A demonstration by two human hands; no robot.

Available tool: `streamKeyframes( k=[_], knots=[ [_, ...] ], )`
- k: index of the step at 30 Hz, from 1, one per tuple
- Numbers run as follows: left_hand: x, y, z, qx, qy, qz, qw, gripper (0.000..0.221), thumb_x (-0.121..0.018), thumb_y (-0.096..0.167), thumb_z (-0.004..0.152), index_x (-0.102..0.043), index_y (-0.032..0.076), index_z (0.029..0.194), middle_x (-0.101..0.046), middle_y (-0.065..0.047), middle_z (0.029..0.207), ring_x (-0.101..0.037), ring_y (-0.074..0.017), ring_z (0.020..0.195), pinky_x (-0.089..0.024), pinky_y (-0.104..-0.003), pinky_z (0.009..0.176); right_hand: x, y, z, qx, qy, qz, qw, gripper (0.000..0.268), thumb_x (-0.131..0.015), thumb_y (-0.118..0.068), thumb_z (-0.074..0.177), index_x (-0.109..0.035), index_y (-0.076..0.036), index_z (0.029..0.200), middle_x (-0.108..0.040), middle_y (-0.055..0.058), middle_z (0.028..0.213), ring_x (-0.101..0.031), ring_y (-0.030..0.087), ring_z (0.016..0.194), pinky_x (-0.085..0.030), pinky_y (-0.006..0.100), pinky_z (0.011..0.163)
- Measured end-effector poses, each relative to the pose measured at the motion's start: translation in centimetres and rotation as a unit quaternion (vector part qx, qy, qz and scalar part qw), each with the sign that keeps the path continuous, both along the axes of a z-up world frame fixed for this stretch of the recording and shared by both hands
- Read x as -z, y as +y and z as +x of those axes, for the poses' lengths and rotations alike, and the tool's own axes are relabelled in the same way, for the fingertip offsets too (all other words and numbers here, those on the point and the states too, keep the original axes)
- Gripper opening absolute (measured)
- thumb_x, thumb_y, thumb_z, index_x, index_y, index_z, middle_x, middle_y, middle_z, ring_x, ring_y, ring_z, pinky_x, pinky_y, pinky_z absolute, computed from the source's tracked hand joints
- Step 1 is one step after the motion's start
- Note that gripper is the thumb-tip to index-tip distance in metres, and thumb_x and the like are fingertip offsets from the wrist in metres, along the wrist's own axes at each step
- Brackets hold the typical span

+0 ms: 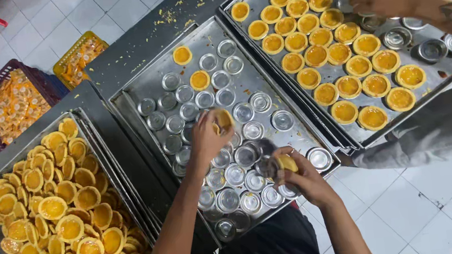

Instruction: The person stacks small yellow pastries into pairs by hand and places them into a large metal tray.

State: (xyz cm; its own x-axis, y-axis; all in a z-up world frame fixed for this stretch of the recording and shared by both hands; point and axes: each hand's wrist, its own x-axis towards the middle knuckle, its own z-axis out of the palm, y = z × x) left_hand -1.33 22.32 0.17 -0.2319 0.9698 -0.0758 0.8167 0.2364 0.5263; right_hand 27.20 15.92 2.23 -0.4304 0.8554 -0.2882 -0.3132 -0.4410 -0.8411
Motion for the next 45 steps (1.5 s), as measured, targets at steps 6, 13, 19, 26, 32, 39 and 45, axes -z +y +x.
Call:
streamKeyframes(
  k=[6,13,19,26,32,39,45],
  knots=[
    [-6.6,-5.8,1.7,0.153,-0.276,0.167,0.934,0.065,-0.089,0.016,0.075,-0.07,0.004,0.136,-0.074,-0.021,0.128,-0.068,-0.0425,0.124,-0.052,-0.051,0.105,-2.0,0.6,-3.0,0.024,-0.065,-0.026,0.997,0.037,-0.077,-0.017,0.091,-0.066,0.007,0.117,-0.065,0.021,0.078,-0.067,0.026,0.06,-0.058,0.036,0.044],
    [-9.9,-10.9,1.9,0.188,-0.257,0.124,0.94,0.071,-0.09,0.02,0.077,-0.065,0.008,0.143,-0.068,-0.019,0.136,-0.066,-0.0446,0.127,-0.052,-0.056,0.103,-3.1,0.9,-5.6,-0.089,-0.059,0.029,0.994,0.06,-0.085,-0.025,0.085,-0.068,0.012,0.13,-0.066,0.019,0.076,-0.062,0.02,0.061,-0.057,0.031,0.046],
    [-12.4,-13.4,1.5,0.166,-0.284,0.115,0.937,0.068,-0.088,0.019,0.081,-0.065,0.008,0.145,-0.068,-0.017,0.135,-0.068,-0.0436,0.124,-0.053,-0.056,0.103,3.0,-1.0,-7.1,-0.087,0.079,0.024,0.993,0.052,-0.085,-0.007,0.083,-0.065,0.015,0.126,-0.066,0.028,0.081,-0.061,0.026,0.057,-0.052,0.035,0.044],
    [-13.4,-14.7,0.7,0.145,-0.277,0.118,0.943,0.069,-0.089,0.016,0.078,-0.066,0.005,0.142,-0.068,-0.021,0.131,-0.07,-0.0478,0.118,-0.056,-0.059,0.097,7.6,-1.8,-8.2,-0.09,0.13,0.002,0.987,0.055,-0.087,-0.005,0.08,-0.061,0.014,0.125,-0.066,0.026,0.082,-0.063,0.026,0.059,-0.052,0.03,0.042],
    [-12.8,-15.8,0.3,0.132,-0.257,0.144,0.946,0.068,-0.09,0.021,0.079,-0.067,0.006,0.142,-0.07,-0.019,0.127,-0.073,-0.0444,0.112,-0.058,-0.056,0.096,4.3,-2.8,-9.8,-0.074,0.141,-0.016,0.987,0.055,-0.086,-0.007,0.078,-0.062,0.016,0.123,-0.064,0.027,0.076,-0.065,0.028,0.053,-0.052,0.029,0.037],
    [-13.1,-16.1,-0.1,0.132,-0.249,0.162,0.946,0.067,-0.092,0.019,0.077,-0.068,0.004,0.138,-0.071,-0.021,0.124,-0.074,-0.0457,0.107,-0.059,-0.056,0.093,5.1,-2.8,-10.1,-0.082,0.152,-0.028,0.985,0.052,-0.084,-0.009,0.081,-0.063,0.016,0.122,-0.064,0.027,0.074,-0.067,0.029,0.051,-0.053,0.028,0.036],
    [-10.6,-16.6,-1.7,0.087,-0.268,0.177,0.943,0.073,-0.096,0.022,0.07,-0.071,0.011,0.138,-0.073,-0.016,0.121,-0.073,-0.0413,0.113,-0.056,-0.053,0.096,-0.1,-2.5,-9.1,-0.114,0.069,0.009,0.991,0.053,-0.087,-0.01,0.083,-0.064,0.022,0.119,-0.067,0.026,0.076,-0.064,0.024,0.054,-0.053,0.029,0.038]
  ],
)
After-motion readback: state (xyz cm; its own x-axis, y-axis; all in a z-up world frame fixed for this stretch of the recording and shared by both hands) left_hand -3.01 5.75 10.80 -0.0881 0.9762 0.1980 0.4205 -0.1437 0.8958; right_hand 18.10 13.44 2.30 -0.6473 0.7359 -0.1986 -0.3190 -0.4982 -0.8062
